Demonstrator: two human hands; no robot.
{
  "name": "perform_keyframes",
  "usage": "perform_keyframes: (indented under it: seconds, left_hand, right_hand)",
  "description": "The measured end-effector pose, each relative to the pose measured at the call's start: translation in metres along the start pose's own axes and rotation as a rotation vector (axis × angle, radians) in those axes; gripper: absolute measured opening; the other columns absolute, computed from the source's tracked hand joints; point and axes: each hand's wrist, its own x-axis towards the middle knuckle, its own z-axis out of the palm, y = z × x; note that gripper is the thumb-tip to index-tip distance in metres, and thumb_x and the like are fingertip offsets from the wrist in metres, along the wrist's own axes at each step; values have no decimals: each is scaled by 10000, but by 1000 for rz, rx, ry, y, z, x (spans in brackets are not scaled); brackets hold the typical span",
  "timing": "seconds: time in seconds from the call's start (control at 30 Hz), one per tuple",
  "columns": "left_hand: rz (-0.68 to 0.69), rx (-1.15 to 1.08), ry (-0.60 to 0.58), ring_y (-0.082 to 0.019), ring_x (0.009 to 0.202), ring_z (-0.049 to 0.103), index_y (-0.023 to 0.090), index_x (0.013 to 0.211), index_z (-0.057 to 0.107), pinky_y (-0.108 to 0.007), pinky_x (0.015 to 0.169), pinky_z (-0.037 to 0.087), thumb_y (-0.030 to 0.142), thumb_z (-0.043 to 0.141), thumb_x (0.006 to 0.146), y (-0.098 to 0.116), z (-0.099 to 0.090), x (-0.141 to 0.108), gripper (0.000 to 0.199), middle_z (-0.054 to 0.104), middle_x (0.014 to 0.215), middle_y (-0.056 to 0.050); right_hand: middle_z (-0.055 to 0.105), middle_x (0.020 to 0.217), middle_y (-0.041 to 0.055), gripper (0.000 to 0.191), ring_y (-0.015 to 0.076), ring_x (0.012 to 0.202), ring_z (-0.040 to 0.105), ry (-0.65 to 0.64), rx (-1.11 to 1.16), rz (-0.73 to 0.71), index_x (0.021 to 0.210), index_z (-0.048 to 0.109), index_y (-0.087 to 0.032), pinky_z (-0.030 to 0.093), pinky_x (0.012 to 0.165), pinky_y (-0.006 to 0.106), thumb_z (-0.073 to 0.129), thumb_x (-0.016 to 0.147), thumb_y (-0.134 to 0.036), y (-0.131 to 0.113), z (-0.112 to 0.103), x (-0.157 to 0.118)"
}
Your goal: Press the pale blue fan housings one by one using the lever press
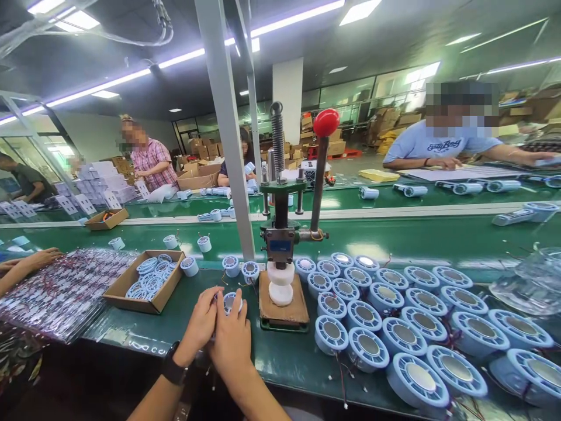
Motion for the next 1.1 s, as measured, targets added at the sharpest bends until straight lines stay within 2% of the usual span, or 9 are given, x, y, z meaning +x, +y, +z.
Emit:
perform_keyframes:
  seconds: [0.13,0.23,0.4,0.5,0.6,0.77,0.9,1.0,1.1]
  left_hand:
    - [-84,-177,-58,-200,1351,476,202,1469,326,-404,1169,355,98,403,800,-2,7,-8,681,507,1445,-119]
    - [-67,-145,-198,-212,1296,539,195,1475,338,-396,1130,406,90,423,772,-1,-11,1,716,542,1415,-128]
    - [88,97,-282,-238,1191,614,181,1364,505,-436,1073,454,164,396,867,9,-38,59,509,622,1314,-138]
    - [275,302,-262,-269,1356,473,149,1390,485,-466,1159,350,202,458,882,20,-29,100,511,518,1436,-171]
    - [400,444,-351,-290,1395,425,173,1382,507,-443,1169,343,242,547,875,29,-14,123,513,471,1475,-181]
    - [456,525,-390,-302,1295,506,241,1267,590,-425,1113,409,306,567,891,35,-7,119,383,543,1368,-143]
    - [486,604,-425,-321,1193,535,293,1341,545,-446,1026,447,350,579,886,42,0,107,460,554,1294,-119]
    - [494,644,-480,-306,1141,560,320,1444,444,-407,976,461,371,566,898,49,11,107,562,560,1251,-111]
    - [502,654,-519,-289,1043,604,241,1483,395,-400,952,461,365,465,946,49,20,111,556,577,1183,-135]
  right_hand:
    - [86,1611,161,824,446,1447,228,-31,-37,42,1515,328,-329,460,1007,547,681,782,-201,13,-22,1]
    - [79,1615,150,895,449,1410,303,-46,-65,51,1507,344,-329,483,990,526,779,730,-246,15,-32,0]
    - [68,1610,183,1087,491,1319,404,-42,-64,80,1515,321,-354,517,871,561,885,596,-496,4,-32,10]
    - [142,1596,192,854,437,1244,508,-4,-67,84,1406,488,-316,531,863,506,855,655,-491,-1,-29,17]
    - [199,1581,188,670,384,1154,586,-1,-101,38,1297,567,-284,539,858,472,827,705,-457,2,-28,17]
    - [221,1578,165,725,401,1190,558,-41,-120,-151,1297,556,-307,546,861,500,838,662,-513,23,-31,4]
    - [230,1576,159,818,421,1237,521,-22,-136,-223,1317,544,-327,546,870,518,844,606,-602,35,-34,-3]
    - [244,1561,180,791,393,1109,616,-9,-160,-233,1268,577,-318,558,826,510,824,595,-652,38,-37,-2]
    - [297,1515,206,738,350,972,682,-34,-188,-294,1233,587,-304,571,771,492,750,642,-716,41,-38,0]
